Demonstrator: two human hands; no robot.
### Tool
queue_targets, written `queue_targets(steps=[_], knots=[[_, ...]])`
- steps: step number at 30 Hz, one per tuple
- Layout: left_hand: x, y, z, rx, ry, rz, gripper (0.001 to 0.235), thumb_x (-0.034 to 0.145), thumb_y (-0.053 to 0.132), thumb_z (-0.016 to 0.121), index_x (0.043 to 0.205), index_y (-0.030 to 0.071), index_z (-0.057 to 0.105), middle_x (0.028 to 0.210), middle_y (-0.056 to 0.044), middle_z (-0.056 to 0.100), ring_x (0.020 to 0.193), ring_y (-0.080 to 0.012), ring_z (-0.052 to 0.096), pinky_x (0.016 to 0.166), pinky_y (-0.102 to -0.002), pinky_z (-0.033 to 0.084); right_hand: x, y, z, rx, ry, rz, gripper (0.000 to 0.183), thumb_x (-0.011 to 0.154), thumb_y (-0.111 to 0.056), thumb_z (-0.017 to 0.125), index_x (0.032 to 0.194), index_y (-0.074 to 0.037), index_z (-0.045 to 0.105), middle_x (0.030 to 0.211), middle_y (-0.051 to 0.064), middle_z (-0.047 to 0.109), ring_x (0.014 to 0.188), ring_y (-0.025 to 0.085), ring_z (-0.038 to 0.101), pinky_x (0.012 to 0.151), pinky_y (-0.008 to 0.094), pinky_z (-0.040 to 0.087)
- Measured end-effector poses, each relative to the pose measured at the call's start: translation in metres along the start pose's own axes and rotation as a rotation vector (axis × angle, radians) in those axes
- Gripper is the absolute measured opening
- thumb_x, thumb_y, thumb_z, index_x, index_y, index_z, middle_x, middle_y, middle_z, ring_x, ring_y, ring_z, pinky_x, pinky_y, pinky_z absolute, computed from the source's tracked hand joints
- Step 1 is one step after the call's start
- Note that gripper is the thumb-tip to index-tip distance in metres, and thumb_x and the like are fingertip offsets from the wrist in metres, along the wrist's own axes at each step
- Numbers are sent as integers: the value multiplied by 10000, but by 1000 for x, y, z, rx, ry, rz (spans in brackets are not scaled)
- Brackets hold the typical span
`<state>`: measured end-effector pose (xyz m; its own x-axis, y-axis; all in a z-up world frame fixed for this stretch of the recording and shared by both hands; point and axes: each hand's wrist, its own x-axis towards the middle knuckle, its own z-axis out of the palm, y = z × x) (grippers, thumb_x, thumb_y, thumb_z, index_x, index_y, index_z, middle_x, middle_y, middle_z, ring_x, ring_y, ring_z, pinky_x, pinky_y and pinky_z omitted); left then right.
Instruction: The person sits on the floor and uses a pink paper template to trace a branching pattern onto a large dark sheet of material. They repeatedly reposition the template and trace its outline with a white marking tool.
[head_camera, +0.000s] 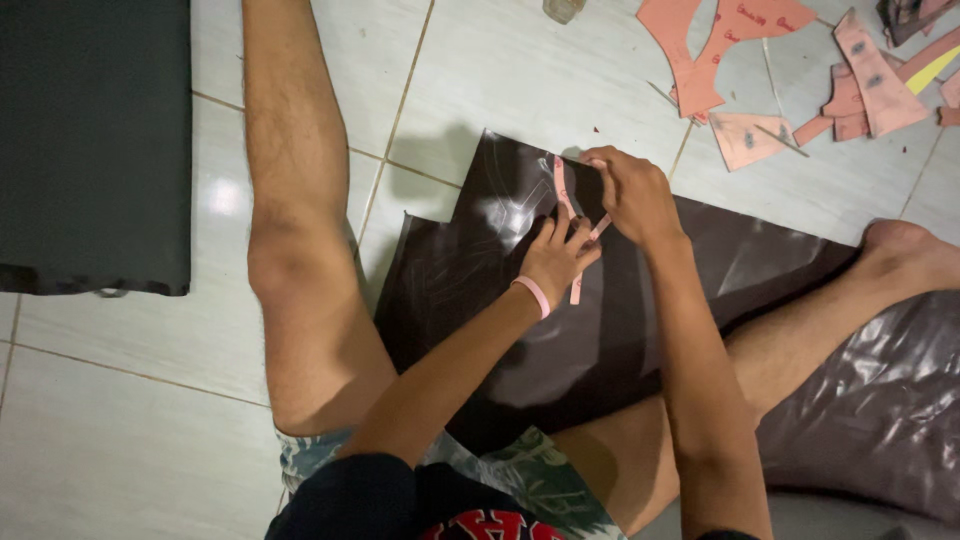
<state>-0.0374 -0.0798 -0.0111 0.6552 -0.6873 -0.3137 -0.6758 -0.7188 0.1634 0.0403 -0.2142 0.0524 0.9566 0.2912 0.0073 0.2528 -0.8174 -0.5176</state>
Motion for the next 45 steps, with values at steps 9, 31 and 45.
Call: queue_targets(steps=[9,31,45], knots=[[5,1,19,9,28,4,751,828,251,738,1501,235,405,1541,-128,323,1464,-472,222,1149,-547,277,-6,-6,6,32,-43,109,161,1035,-114,608,1151,-110,719,861,193,703,751,399,671,690,494,503],[6,-3,43,-67,164,28,629,837,216,676,1440,205,497,1448,-90,442,1463,-428,264,1089,-509,364,-38,-9,2,18,2,-30,207,1022,-92,606,1210,-93,693,993,163,739,866,399,689,755,490,537],[-3,-8,34,-161,330,36,644,804,213,740,1416,151,549,1366,-108,518,1429,-466,344,1086,-487,428,-80,36,-26,-48,48,93,164,1026,-80,594,1152,-77,698,1079,126,746,915,378,701,786,469,546]])
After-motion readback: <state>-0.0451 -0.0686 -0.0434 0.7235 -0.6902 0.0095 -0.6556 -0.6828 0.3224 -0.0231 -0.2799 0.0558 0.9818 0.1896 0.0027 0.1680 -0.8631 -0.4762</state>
